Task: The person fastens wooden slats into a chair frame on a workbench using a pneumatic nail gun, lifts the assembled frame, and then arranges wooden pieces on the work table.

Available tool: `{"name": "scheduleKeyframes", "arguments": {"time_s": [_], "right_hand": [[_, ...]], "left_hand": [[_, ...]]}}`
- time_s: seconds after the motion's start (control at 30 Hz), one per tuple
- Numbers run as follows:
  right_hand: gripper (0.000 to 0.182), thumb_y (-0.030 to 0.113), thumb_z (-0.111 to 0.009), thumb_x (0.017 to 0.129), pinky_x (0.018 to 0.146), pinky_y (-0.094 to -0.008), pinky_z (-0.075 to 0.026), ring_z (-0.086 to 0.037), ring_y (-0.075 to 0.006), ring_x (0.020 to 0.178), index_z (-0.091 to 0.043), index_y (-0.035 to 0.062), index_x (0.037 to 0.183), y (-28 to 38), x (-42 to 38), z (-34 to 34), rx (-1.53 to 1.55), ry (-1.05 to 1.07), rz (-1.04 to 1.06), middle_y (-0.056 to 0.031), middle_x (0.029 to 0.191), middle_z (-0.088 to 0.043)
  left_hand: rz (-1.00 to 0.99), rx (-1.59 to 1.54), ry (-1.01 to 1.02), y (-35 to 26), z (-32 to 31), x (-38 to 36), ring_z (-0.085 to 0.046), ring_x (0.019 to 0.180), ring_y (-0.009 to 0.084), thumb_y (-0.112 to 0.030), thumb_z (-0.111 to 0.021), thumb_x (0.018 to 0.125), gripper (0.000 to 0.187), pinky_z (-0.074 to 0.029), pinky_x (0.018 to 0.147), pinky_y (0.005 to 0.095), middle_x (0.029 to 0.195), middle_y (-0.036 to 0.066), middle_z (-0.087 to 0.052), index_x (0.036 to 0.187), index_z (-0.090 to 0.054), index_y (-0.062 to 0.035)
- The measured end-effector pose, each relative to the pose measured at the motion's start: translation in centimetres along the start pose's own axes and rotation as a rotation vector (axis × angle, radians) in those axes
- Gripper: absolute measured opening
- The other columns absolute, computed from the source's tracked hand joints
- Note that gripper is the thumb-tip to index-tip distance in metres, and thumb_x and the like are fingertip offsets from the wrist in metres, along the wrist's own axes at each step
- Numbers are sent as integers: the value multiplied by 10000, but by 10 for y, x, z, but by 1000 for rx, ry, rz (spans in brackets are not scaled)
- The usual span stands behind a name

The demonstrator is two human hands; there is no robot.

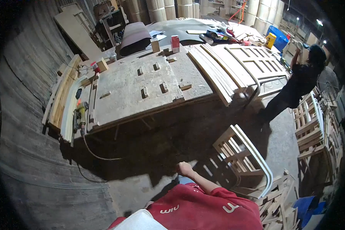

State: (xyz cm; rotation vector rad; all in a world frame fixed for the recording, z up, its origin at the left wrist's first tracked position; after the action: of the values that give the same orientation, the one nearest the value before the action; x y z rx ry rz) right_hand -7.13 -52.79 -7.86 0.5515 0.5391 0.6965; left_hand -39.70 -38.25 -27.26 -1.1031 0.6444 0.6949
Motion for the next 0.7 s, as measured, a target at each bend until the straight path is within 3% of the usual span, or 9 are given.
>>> {"name": "scheduleKeyframes", "arguments": {"time_s": [0.17, 0.27, 0.37, 0.53, 0.63, 0.7], "right_hand": [[115, 213, -640, 587, 541, -378, -459, -579, -277, 618, -609, 106, 614, -7, 50, 28, 39, -67, -5, -99, 623, -592], [130, 213, -649, 585, 542, -375, -460, -576, -281, 616, -604, 94, 609, -6, 70, 53, 31, -77, -9, -104, 621, -590], [133, 212, -630, 604, 536, -376, -454, -569, -297, 617, -601, 85, 631, -2, 93, 63, 85, -60, 31, -117, 630, -583], [133, 187, -579, 626, 569, -403, -460, -567, -321, 627, -596, 65, 678, 9, 139, 46, 88, -9, 124, -150, 656, -581], [142, 184, -570, 636, 583, -398, -458, -566, -329, 643, -599, 68, 712, 33, 164, 37, 127, 29, 225, -154, 664, -583], [140, 184, -570, 639, 587, -396, -458, -567, -330, 647, -601, 72, 718, 52, 181, 34, 119, 60, 233, -154, 666, -584]], "left_hand": [[-29, -71, 30, -24, 53, 39, -585, 698, 251, -194, -523, 741, 204, -445, 629, 344, 710, 153, -597, 817, -580, -14], [53, -85, -301, -76, 94, 51, -581, 730, 219, -186, -534, 746, 183, -445, 650, 320, 741, 107, -604, 834, -584, -34], [-15, -205, -394, -93, 109, 77, -568, 783, 183, -217, -542, 752, 199, -441, 687, 302, 805, 76, -604, 859, -589, -55], [-15, -323, -218, -118, 111, 82, -562, 824, 189, -204, -580, 749, 208, -440, 712, 288, 849, 86, -601, 873, -584, -36], [-170, -239, -304, -136, 139, 82, -563, 792, 179, -190, -580, 753, 205, -440, 701, 283, 824, 87, -598, 871, -583, -24], [-232, -277, -460, -170, 177, 62, -525, 723, 118, -141, -528, 776, 139, -427, 676, 248, 720, 35, -568, 764, -568, -8]]}}
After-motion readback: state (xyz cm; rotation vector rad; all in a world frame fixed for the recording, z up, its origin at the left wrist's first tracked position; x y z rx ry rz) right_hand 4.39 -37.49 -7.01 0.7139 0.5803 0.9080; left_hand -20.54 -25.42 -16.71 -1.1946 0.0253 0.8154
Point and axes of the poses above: each hand's wrist, its own x-axis towards the middle knuckle, its own z-axis out of the back of the hand, y = z × x, the point moved 9 cm from there along x, towards the middle knuckle
